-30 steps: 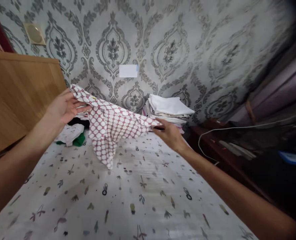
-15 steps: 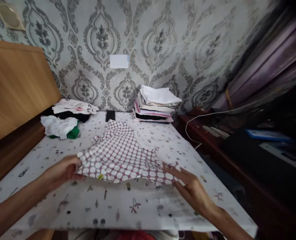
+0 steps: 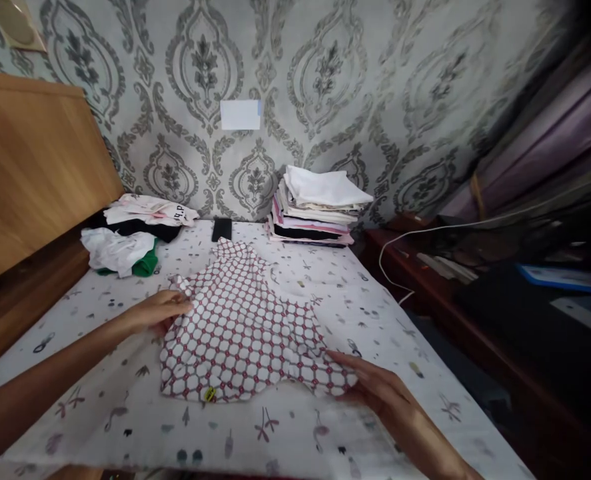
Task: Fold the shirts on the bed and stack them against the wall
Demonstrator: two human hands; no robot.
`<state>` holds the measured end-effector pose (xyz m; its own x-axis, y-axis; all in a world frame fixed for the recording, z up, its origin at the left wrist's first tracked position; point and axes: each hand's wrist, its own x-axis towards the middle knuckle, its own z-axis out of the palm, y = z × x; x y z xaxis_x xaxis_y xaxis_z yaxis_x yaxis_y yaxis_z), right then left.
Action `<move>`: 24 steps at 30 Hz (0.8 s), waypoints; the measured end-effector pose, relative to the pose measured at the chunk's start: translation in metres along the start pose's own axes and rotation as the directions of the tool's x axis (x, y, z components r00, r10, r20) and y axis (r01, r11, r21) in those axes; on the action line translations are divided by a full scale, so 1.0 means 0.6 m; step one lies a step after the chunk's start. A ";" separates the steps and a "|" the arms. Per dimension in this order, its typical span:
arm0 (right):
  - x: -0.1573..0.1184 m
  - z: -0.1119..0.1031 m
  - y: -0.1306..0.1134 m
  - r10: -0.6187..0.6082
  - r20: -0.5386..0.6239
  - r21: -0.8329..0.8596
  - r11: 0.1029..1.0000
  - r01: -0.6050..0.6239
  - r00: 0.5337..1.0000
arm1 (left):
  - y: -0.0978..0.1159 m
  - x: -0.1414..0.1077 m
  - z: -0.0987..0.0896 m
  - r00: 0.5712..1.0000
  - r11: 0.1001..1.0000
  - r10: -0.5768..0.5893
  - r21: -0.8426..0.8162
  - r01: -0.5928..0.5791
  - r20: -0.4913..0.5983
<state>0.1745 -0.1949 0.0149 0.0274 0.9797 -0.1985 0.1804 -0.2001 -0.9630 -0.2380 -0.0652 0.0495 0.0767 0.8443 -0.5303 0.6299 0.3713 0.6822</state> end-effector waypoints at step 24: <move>0.459 0.162 -0.134 -0.274 0.043 -0.824 0.534 0.189 0.961 | 0.001 0.136 -0.100 0.801 0.816 0.471 0.528 -0.236 -0.370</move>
<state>0.0716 0.0901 0.0202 -0.0657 0.9957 0.0651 0.9118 0.0864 -0.4015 -0.2777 0.0273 0.0370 0.0724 0.9939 0.0830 0.9040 -0.1005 0.4156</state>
